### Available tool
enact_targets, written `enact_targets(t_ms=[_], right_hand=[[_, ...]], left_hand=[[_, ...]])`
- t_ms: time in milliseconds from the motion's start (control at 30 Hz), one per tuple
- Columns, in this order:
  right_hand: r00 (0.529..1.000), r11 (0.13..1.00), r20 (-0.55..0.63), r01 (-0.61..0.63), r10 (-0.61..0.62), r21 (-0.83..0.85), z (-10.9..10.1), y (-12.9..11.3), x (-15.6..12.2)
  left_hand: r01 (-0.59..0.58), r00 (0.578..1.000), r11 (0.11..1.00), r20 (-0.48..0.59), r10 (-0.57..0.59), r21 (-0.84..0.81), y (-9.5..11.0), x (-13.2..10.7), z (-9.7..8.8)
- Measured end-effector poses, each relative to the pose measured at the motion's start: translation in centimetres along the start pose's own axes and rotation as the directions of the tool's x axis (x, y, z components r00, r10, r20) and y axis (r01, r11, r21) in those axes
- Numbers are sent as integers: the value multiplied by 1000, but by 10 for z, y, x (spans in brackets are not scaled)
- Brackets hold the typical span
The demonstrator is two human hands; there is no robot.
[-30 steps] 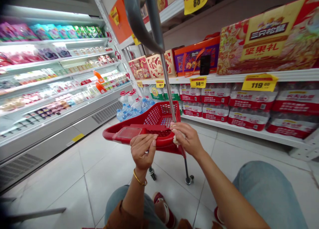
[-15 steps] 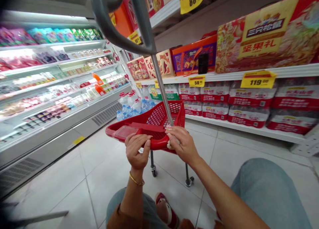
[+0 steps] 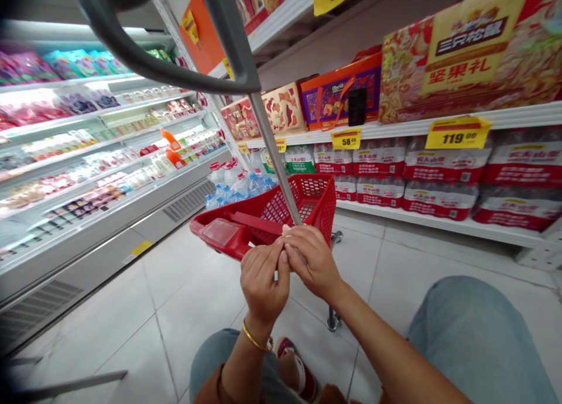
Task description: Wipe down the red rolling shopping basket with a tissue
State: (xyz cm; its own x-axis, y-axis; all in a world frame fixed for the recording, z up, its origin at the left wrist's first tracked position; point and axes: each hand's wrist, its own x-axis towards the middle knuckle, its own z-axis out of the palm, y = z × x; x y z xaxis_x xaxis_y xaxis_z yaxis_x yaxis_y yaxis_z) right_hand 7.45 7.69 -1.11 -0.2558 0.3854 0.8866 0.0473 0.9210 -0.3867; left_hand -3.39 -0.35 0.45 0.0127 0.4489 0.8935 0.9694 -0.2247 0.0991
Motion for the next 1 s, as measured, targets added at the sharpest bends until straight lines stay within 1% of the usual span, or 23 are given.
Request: enact_targets(t_ms=[133, 300, 567, 733, 833, 900, 933, 1000], right_hand=[[999, 999, -6, 38, -38, 6, 4, 11, -7], [998, 998, -48, 40, -43, -48, 8, 23, -19], [996, 997, -81, 21, -27, -68, 11, 27, -30], [989, 994, -148, -43, 28, -99, 18, 37, -44], [966, 981, -220, -159, 132, -112, 24, 42, -54], [940, 966, -271, -239, 206, -95, 27, 37, -56], [931, 963, -287, -258, 225, -82, 28, 30, -56], [934, 969, -286, -240, 215, -56, 30, 12, -52]], left_hand=[[-40, 999, 999, 0, 40, -31, -4, 2, -3], [-42, 999, 997, -5, 42, -63, -8, 3, -4], [-54, 998, 997, -17, 53, -55, -10, 3, -2], [-53, 998, 998, -30, 52, -41, -10, 2, -2], [-44, 998, 999, -35, 43, -27, -11, 0, -1], [-41, 999, 999, -33, 40, -25, -11, 0, 0], [-42, 999, 999, -32, 41, -26, -11, -1, 0], [-43, 999, 999, -33, 42, -29, -11, 0, -1]])
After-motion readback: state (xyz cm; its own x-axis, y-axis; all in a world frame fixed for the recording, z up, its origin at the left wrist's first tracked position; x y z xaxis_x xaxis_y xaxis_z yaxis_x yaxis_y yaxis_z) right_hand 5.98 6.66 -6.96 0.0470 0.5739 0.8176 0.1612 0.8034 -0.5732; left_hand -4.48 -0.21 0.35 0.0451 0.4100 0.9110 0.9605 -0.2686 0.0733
